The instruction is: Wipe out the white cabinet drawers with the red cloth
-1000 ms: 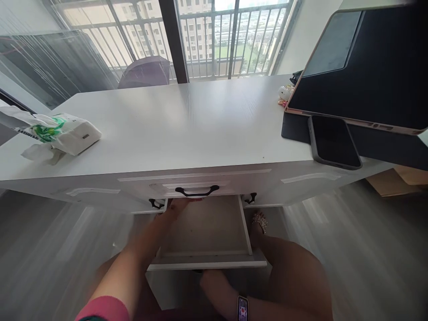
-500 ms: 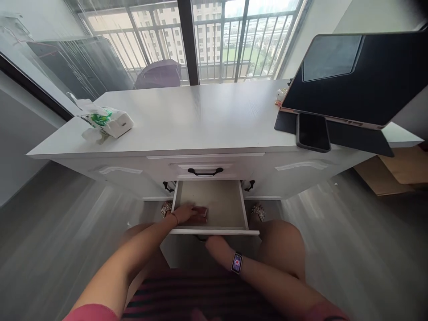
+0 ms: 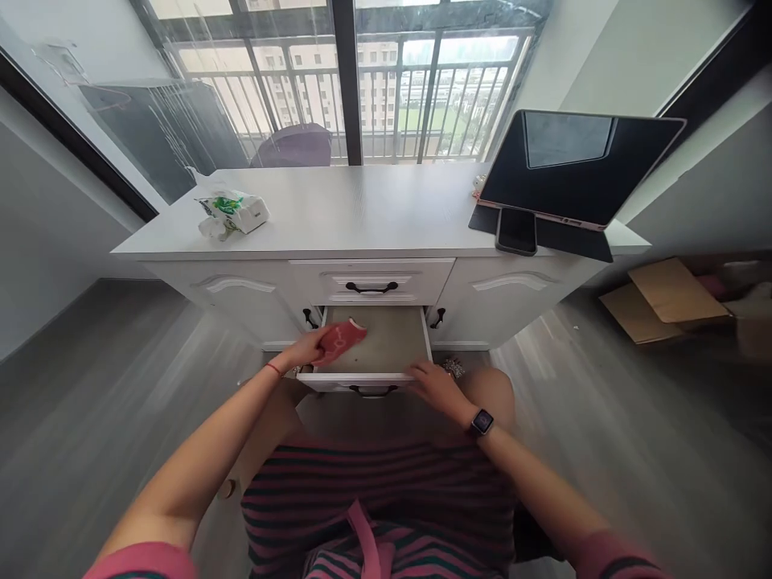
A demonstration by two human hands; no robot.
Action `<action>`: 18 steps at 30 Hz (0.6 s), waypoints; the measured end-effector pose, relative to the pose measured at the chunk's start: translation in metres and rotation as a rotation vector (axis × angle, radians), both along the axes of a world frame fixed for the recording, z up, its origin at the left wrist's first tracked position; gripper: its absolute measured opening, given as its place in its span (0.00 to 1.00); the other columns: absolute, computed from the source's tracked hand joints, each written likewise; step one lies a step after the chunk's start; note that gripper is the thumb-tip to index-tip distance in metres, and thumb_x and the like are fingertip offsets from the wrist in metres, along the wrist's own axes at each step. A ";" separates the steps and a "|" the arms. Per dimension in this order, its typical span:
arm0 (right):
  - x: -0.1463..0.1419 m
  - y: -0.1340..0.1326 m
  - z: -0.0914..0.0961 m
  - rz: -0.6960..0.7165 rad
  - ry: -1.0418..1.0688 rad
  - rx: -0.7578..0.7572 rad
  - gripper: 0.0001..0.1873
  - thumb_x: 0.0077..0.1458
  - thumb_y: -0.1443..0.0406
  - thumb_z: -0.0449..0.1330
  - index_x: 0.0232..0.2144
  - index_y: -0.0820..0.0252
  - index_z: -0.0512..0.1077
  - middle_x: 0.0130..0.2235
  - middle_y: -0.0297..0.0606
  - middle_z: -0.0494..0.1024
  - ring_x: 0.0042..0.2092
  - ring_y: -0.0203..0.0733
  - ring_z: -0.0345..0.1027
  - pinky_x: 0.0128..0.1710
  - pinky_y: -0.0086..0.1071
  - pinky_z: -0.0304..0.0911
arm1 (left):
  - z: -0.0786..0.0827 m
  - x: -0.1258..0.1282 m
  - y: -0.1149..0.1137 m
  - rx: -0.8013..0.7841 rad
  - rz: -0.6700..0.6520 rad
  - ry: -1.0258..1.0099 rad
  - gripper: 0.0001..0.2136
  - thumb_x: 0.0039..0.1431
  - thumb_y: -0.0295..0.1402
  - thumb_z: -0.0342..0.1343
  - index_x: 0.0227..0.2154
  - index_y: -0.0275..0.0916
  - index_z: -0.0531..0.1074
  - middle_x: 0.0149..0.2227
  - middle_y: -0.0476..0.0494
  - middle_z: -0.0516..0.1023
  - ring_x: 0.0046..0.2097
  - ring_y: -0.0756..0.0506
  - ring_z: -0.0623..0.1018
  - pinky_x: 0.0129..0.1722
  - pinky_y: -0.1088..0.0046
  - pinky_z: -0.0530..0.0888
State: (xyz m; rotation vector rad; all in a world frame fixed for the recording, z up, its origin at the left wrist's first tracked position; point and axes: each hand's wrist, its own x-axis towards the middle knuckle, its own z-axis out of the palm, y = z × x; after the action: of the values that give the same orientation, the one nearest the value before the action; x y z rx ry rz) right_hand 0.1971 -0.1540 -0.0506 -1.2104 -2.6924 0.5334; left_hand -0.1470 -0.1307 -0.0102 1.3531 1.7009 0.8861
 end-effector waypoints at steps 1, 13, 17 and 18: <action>0.008 0.005 0.000 -0.011 -0.035 -0.006 0.15 0.60 0.65 0.56 0.49 0.59 0.71 0.48 0.44 0.74 0.50 0.44 0.67 0.49 0.34 0.61 | 0.009 -0.006 -0.009 0.005 -0.031 -0.079 0.25 0.30 0.17 0.54 0.38 0.39 0.76 0.32 0.48 0.80 0.33 0.45 0.78 0.32 0.75 0.72; 0.017 0.074 -0.012 -0.033 -0.180 -0.085 0.15 0.60 0.58 0.57 0.46 0.57 0.76 0.42 0.45 0.80 0.44 0.44 0.73 0.39 0.27 0.60 | -0.032 0.044 -0.161 -0.186 0.700 -1.074 0.13 0.36 0.16 0.57 0.25 0.40 0.73 0.28 0.50 0.79 0.30 0.49 0.78 0.36 0.71 0.77; 0.010 0.095 -0.015 -0.090 -0.171 -0.029 0.18 0.62 0.58 0.53 0.49 0.59 0.74 0.44 0.48 0.79 0.46 0.46 0.72 0.42 0.30 0.61 | -0.037 0.069 -0.151 -0.222 0.684 -1.215 0.09 0.45 0.23 0.59 0.30 0.41 0.74 0.34 0.46 0.81 0.36 0.46 0.80 0.40 0.65 0.78; 0.008 0.098 -0.017 -0.109 -0.163 -0.012 0.19 0.63 0.57 0.52 0.50 0.59 0.73 0.45 0.49 0.79 0.46 0.46 0.72 0.43 0.31 0.61 | -0.040 0.073 -0.144 -0.222 0.689 -1.184 0.08 0.47 0.25 0.60 0.32 0.41 0.73 0.35 0.45 0.80 0.36 0.45 0.80 0.39 0.63 0.78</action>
State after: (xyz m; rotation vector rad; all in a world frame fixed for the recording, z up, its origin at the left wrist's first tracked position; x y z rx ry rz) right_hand 0.2048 -0.0564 -0.0672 -1.4542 -2.7365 0.4544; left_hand -0.0745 -0.2747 -0.0503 -0.0767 1.1722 1.4153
